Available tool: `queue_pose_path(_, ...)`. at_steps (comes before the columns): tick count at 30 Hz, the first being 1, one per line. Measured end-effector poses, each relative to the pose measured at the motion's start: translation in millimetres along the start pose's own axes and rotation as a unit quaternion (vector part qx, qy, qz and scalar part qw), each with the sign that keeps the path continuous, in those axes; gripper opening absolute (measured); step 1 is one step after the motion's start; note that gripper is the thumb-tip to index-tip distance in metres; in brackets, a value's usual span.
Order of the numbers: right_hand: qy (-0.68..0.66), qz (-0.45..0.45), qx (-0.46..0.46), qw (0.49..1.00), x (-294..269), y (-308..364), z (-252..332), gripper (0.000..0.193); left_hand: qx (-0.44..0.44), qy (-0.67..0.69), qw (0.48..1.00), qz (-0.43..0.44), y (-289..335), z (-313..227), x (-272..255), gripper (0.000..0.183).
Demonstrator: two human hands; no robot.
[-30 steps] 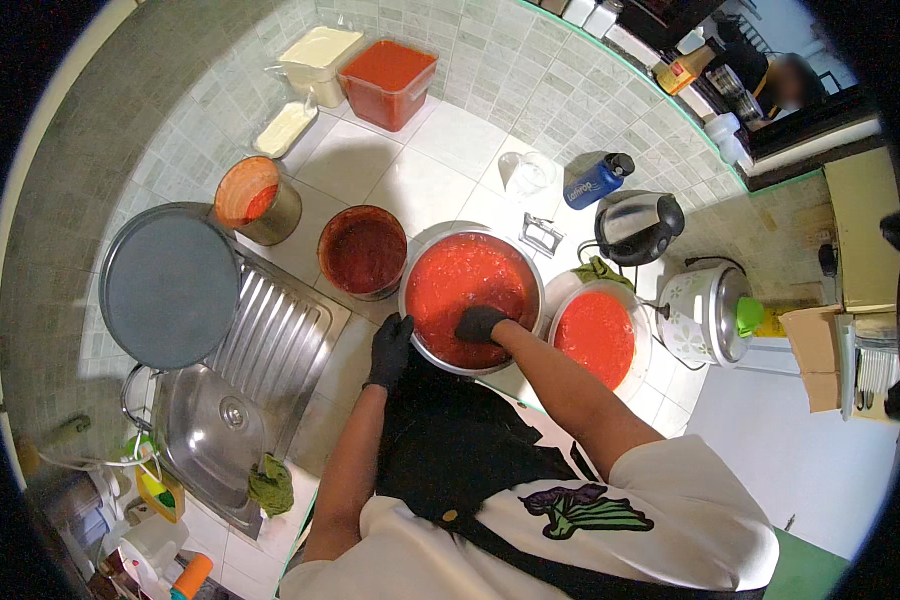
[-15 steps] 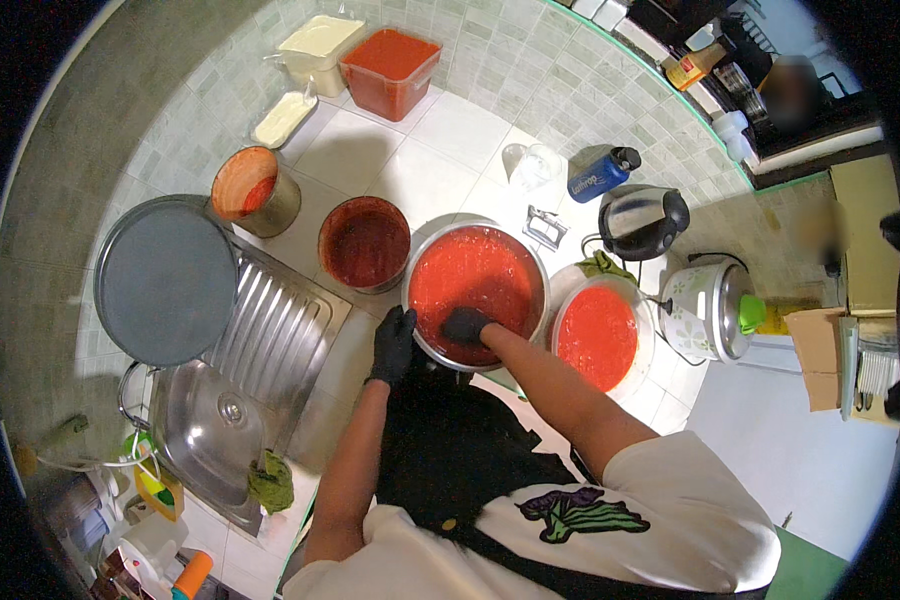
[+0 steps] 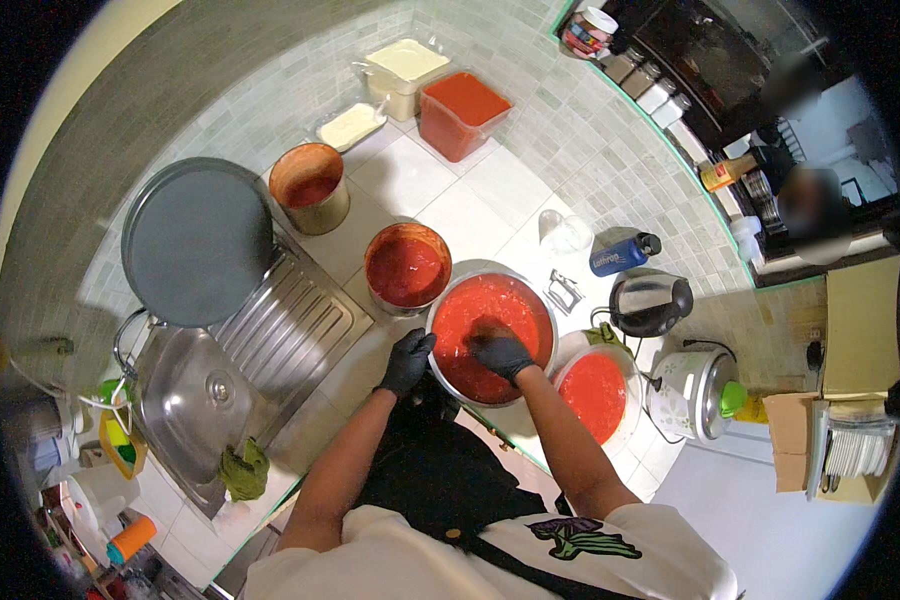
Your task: The person stirs a red sauce in a large metal bowl using a black spatula. They repeatedly transfer portions of the sauce into a smaller metal container and continue mixing the remaining sauce in the large bowl.
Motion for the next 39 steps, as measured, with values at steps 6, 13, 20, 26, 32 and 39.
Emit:
queue_pose_path(6,-0.142,-0.038,0.076,0.986,-37,-10,26,0.025,-0.024,0.015,1.0,0.01,4,-6,-1,0.031)
queue_pose_path(13,-0.165,-0.012,-0.094,0.982,-47,-117,135,0.021,-0.018,0.087,0.996,0.016,7,12,3,0.034)
queue_pose_path(20,0.144,0.146,-0.185,0.961,83,-195,117,0.071,0.038,-0.021,0.999,0.012,8,18,6,0.043)
queue_pose_path(26,0.07,0.265,-0.081,0.958,126,-206,71,0.083,-0.016,-0.081,0.995,0.056,19,-5,2,0.047)
queue_pose_path(32,0.164,0.307,-0.038,0.937,118,-214,65,0.085,-0.004,-0.062,0.998,0.025,22,-16,-2,0.044)
queue_pose_path(39,0.209,0.315,-0.028,0.925,107,-219,81,0.077,-0.018,-0.038,0.999,0.024,21,-9,1,0.041)
Point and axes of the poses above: each hand's wrist, its own y-axis away from the middle knuckle, its own x-axis out of the palm, z = x × y, the point moved 6 cm from there along -y, towards the middle knuckle, and after that the axes turned 15 degrees about -z, right-handed, at the moved point
